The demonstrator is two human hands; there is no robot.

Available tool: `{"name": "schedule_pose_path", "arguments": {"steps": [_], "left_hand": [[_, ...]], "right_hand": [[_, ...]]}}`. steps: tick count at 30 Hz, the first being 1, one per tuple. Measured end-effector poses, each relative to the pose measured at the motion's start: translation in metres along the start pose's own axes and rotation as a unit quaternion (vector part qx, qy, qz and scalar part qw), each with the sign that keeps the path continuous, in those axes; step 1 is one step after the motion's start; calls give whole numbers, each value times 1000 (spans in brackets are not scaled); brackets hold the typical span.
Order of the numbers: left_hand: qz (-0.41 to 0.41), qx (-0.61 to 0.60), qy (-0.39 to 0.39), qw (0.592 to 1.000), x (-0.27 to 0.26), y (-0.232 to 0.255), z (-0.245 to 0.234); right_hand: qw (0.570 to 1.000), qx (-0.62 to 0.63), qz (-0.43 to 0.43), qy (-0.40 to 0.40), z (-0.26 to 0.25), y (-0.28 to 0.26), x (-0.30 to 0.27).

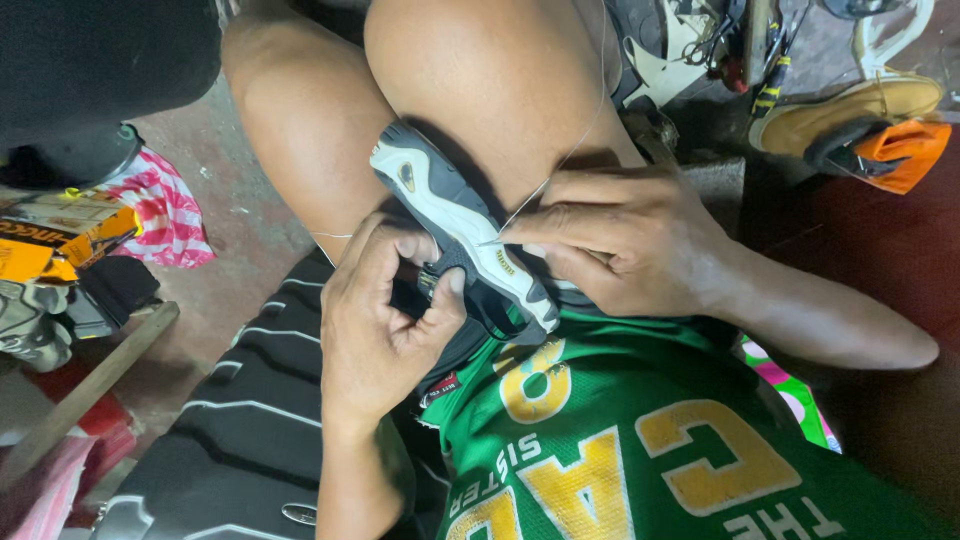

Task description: The person sits on the floor and sews a black and white sneaker using a needle and white thread. They repeatedly insert the needle into the shoe's upper and pull the thread through to stitch the material.

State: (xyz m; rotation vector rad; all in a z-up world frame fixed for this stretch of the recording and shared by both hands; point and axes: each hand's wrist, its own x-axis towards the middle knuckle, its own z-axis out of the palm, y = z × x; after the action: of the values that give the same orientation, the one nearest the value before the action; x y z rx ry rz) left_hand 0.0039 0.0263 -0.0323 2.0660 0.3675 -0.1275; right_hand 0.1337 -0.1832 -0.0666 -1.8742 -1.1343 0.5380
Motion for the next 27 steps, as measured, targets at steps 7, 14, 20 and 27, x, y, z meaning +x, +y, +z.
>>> {"name": "schedule_pose_path", "arguments": {"steps": [7,14,20,27], "left_hand": [[-20,17,30,999,-3,1,5],[-17,30,22,999,-3,-7,2],[0,-28,-49,998,1,-19,-15],[116,72,-49,989,9,-18,-15]], "right_hand": [[997,-73,3,-29,-9,-12,2],[983,-139,-54,-106,-7,-6,22],[989,-86,-68,-98,-14,8,27],[995,-10,-55,-78,-12,18,33]]}}
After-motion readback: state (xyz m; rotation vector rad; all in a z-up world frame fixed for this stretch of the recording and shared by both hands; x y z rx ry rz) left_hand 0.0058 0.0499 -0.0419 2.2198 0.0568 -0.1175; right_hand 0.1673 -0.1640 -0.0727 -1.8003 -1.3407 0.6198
